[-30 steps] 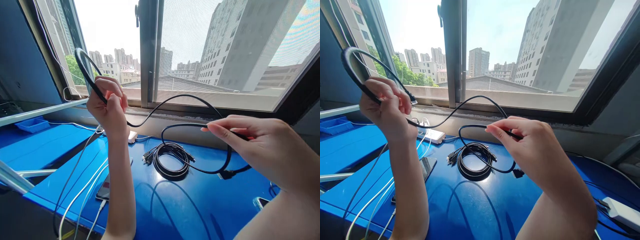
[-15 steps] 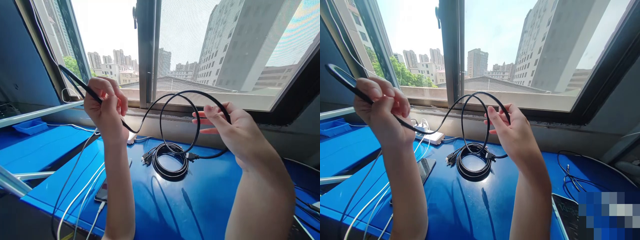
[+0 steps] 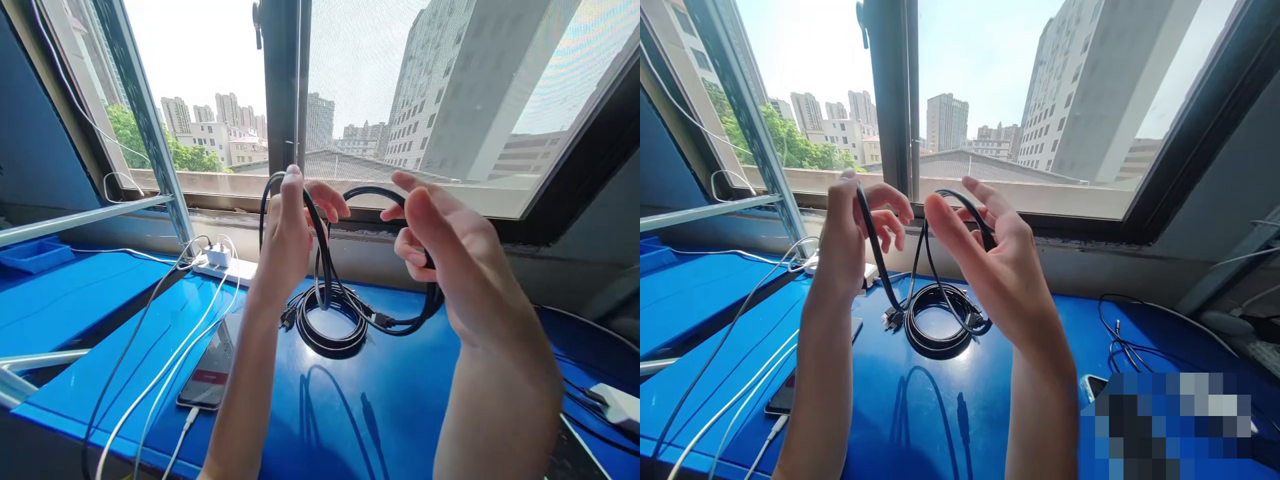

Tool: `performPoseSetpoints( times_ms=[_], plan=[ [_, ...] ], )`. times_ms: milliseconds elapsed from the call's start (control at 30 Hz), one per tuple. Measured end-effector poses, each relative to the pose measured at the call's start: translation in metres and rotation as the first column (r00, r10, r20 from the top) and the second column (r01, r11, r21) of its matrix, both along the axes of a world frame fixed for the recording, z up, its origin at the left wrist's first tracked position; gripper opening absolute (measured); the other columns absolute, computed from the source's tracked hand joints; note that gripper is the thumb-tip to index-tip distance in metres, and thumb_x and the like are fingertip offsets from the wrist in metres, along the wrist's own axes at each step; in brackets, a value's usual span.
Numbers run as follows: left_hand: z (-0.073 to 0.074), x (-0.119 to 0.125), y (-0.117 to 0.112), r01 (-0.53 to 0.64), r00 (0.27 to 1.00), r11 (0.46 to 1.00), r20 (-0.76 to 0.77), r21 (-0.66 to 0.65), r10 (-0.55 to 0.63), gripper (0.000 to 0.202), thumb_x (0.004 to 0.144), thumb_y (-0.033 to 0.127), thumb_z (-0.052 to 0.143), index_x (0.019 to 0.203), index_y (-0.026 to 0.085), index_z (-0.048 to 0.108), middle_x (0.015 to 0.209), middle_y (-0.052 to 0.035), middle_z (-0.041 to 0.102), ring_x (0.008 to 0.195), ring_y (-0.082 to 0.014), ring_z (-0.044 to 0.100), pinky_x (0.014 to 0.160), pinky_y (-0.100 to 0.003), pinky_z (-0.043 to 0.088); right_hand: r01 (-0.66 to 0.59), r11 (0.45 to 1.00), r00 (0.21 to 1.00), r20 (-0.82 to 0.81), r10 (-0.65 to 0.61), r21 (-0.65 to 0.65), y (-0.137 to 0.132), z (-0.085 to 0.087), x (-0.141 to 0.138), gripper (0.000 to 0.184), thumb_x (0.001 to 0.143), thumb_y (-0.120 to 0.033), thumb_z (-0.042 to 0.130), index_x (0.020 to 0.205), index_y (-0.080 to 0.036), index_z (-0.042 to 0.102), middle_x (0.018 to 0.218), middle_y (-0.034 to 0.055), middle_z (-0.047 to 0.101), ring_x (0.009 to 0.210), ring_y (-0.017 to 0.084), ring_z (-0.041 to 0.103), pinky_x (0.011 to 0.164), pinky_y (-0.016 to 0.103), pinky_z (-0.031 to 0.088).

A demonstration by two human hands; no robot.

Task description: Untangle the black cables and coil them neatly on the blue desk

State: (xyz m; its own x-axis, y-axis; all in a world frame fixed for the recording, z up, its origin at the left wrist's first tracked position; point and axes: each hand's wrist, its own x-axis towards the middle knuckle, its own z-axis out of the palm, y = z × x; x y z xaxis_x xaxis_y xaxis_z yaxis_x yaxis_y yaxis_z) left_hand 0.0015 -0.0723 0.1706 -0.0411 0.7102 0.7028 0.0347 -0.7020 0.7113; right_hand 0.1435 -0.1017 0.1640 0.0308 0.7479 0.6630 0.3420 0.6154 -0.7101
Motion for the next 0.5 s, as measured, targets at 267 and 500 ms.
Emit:
performPoseSetpoints(
  times_ms=[267,500],
  plan=[
    [-0.001,0.008,0.003,0.105,0.926,0.982,-0.345,-0.155,-0.153,0.067,0.095,0.046,0.032,0.035,0.019,0.047,0.032,0.0,0.042,0.031,-0.0059,0.038,0.038,-0.02,0.033,-0.039,0.998,0.979,0.196,0.048,-0.046,-0.006,-0.007,-0.002,0.06,0.07,-0.023,0.069,0.128,-0.021,0.055,0.095,0.0047,0.067,0.082,0.02,0.064,0.066,0.033,0.057],
    [0.003,0.002,0.01,0.044,0.95,0.999,-0.309,0.026,-0.034,0.056,0.08,0.058,0.055,0.043,0.016,0.061,0.033,-0.0022,0.049,0.03,-0.0076,0.042,0.034,-0.021,0.028,0.064,0.997,0.977,0.199,-0.073,0.052,0.003,-0.007,0.005,0.037,0.082,-0.02,0.054,0.118,-0.017,0.063,0.118,0.0069,0.066,0.11,0.022,0.061,0.098,0.04,0.049]
  ],
)
